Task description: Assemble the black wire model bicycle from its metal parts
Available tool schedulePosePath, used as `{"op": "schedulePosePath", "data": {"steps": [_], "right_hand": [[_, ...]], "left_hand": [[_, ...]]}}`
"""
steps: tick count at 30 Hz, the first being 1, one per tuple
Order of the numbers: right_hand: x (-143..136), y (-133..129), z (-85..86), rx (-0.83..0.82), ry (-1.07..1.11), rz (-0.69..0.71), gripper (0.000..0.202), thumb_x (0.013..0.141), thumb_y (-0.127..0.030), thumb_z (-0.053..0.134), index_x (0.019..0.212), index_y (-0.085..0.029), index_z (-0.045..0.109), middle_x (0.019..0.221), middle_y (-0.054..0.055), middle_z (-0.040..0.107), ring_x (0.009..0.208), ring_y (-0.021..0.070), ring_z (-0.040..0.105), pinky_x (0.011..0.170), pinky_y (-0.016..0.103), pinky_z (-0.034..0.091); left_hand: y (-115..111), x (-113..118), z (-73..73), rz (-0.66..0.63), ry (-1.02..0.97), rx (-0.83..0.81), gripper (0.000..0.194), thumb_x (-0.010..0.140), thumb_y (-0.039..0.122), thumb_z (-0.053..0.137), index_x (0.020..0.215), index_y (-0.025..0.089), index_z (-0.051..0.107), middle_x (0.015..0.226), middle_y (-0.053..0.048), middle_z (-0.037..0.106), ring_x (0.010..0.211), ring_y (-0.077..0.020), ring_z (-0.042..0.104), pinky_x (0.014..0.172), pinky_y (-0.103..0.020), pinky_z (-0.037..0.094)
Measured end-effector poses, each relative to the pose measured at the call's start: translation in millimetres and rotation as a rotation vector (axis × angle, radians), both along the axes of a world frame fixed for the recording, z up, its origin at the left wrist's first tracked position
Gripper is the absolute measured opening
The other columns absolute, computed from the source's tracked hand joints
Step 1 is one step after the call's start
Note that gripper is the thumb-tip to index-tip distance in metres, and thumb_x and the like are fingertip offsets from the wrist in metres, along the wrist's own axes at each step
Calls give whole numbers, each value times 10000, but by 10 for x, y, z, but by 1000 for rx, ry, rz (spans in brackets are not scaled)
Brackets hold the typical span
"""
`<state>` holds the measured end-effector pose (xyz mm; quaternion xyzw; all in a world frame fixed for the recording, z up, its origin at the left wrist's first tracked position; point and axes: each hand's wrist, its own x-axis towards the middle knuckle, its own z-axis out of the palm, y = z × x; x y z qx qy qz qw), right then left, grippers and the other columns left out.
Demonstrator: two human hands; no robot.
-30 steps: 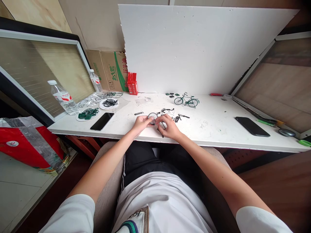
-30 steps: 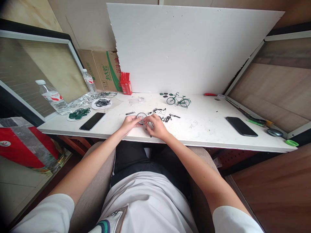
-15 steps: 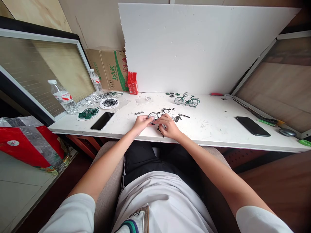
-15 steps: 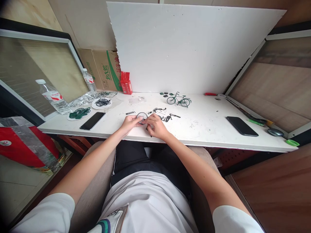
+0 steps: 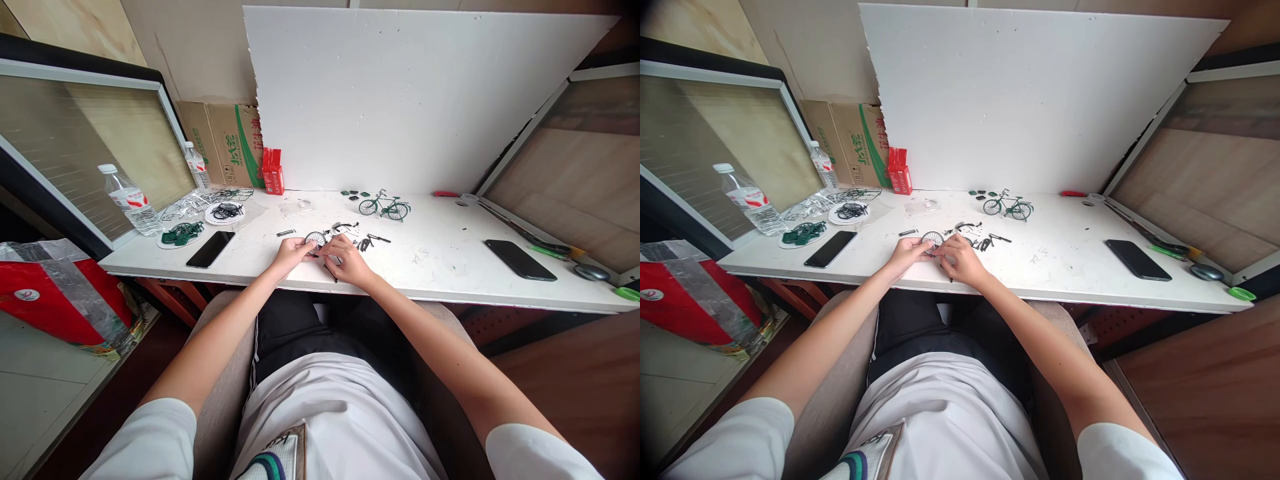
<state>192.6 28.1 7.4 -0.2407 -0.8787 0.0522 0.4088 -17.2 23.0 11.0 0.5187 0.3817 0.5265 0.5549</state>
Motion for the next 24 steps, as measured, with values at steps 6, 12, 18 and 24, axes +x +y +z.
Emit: {"op": "schedulePosePath", "data": {"steps": [6,12,18,24], "right_hand": [[5,11,1,-1,-13,-2,255,975,-191,584,1110,-285,778,1057,56,761,1016,277,592,936,493,529],[7,17,1,27,-11,7,226,979,-191,606,1093,-270,784,1037,62,764,989,273,589,918,469,530],[5,13,9,21,2,8,202,968,-185,633,1066,-268,789,1032,66,767,989,277,595,914,472,535],[-3,14,13,5,40,15,187,968,-189,635,1040,-254,795,1001,63,776,975,265,606,911,466,531]], "left_hand": [[22,-3,-31,-8,7,8,447,726,505,895,921,116,796,956,-107,778,967,-273,722,943,-493,609],[26,-3,-37,-8,9,6,454,726,503,894,921,104,794,945,-102,777,957,-265,719,940,-488,611],[11,2,-17,-3,4,-3,441,718,488,901,915,107,797,945,-106,781,954,-266,722,929,-478,611],[13,-1,-25,-5,2,-2,436,724,483,900,916,104,801,965,-115,785,952,-268,722,929,-487,616]]}}
